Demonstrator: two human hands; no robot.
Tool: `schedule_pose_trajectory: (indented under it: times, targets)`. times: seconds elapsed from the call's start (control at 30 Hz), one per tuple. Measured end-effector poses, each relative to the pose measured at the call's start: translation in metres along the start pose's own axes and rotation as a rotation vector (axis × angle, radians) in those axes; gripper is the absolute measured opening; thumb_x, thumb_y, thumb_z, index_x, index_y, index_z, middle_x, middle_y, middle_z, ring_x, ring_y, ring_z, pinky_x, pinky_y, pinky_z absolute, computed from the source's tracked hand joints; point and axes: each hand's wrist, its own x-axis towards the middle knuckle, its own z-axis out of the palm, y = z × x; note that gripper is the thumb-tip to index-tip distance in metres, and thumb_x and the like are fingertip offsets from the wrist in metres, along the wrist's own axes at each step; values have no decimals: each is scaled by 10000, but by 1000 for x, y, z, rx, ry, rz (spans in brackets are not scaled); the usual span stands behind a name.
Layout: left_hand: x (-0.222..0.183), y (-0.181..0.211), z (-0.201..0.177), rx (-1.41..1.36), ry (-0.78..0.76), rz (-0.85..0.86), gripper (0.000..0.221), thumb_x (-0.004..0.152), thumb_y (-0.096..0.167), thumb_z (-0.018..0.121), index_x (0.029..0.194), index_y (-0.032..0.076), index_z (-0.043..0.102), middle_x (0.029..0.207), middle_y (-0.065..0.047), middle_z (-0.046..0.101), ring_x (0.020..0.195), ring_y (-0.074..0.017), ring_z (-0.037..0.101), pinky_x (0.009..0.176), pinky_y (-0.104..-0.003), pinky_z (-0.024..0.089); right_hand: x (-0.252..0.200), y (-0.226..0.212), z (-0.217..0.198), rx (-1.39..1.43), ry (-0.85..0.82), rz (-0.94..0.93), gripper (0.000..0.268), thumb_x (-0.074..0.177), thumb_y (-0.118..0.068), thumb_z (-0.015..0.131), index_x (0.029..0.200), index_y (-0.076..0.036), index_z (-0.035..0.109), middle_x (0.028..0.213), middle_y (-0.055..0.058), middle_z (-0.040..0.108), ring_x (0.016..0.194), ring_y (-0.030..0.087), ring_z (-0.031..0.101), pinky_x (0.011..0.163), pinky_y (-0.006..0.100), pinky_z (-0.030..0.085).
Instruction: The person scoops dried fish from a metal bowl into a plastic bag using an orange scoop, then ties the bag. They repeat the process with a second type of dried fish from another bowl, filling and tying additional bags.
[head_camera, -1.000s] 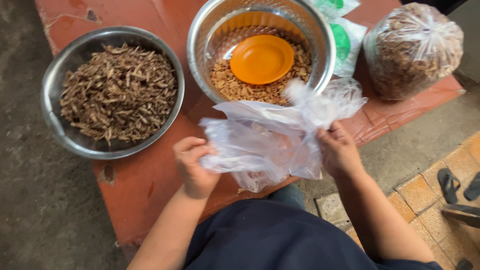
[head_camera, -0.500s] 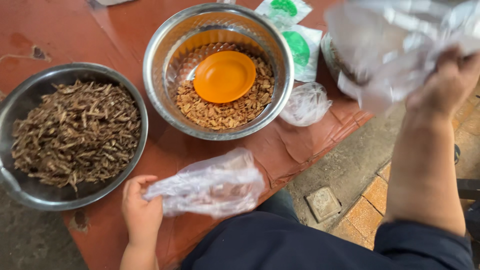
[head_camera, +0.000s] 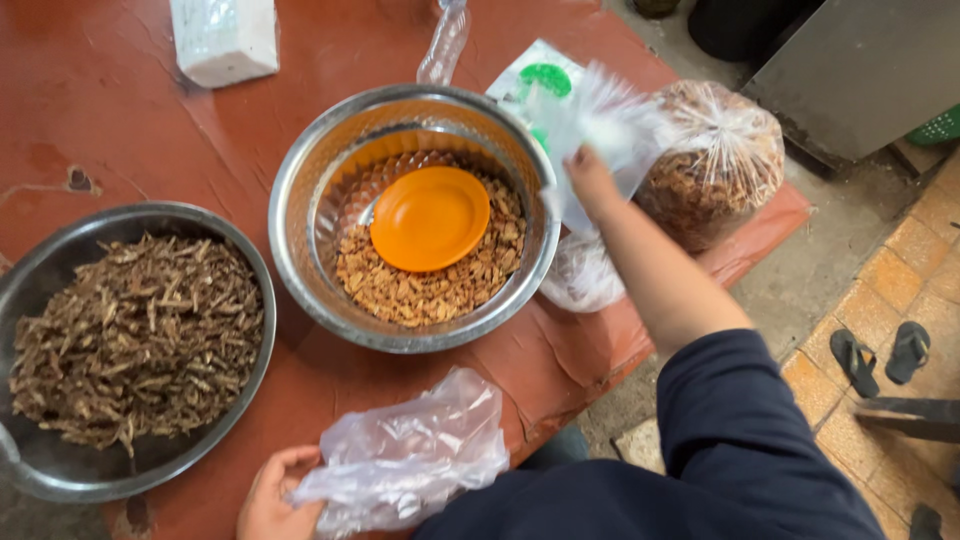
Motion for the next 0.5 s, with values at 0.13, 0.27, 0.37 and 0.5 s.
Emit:
schedule_pose_trajectory:
  times: [0.13,0.27,0.37,0.5]
  targets:
    - [10,-36,-15,-83,-169,-113,698,619,-126,772,1269,24,566,921,-194,789,731,-184,791,682,-301,611,-31,6,31,579,-233,374,342,895,-277,648,1166,-72,692,1119,164,745,938,273,693,826,358,562]
    - [4,-25,-3,67,-69,-199,698,655,-81,859,1295,20,597,837,-232,781,704,-187,763,675,-302,590,-54,-6,12,-33,-177,25,410,864,-261,823,1204,-70,697,1272,168,698,1156,280,657,996,381,529]
    - [5,2,4,116,-84,-219,703,640,-87,858,1290,28,614,1024,-171,737,719,-172,742,671,-307,598,-60,-10,-5,-264,116,-129,464,864,-236,813,1293,-112,690,1420,151,622,1366,318,557,1182,430,448]
    - [7,36,19,103,-98,-103,663,605,-118,809,1229,37,653,1245,-90,656,759,-146,741,729,-288,606,-54,1,-14,-228,-9,135,813,794,-347,834,1494,-152,469,1579,185,368,1422,366,371,1142,507,314]
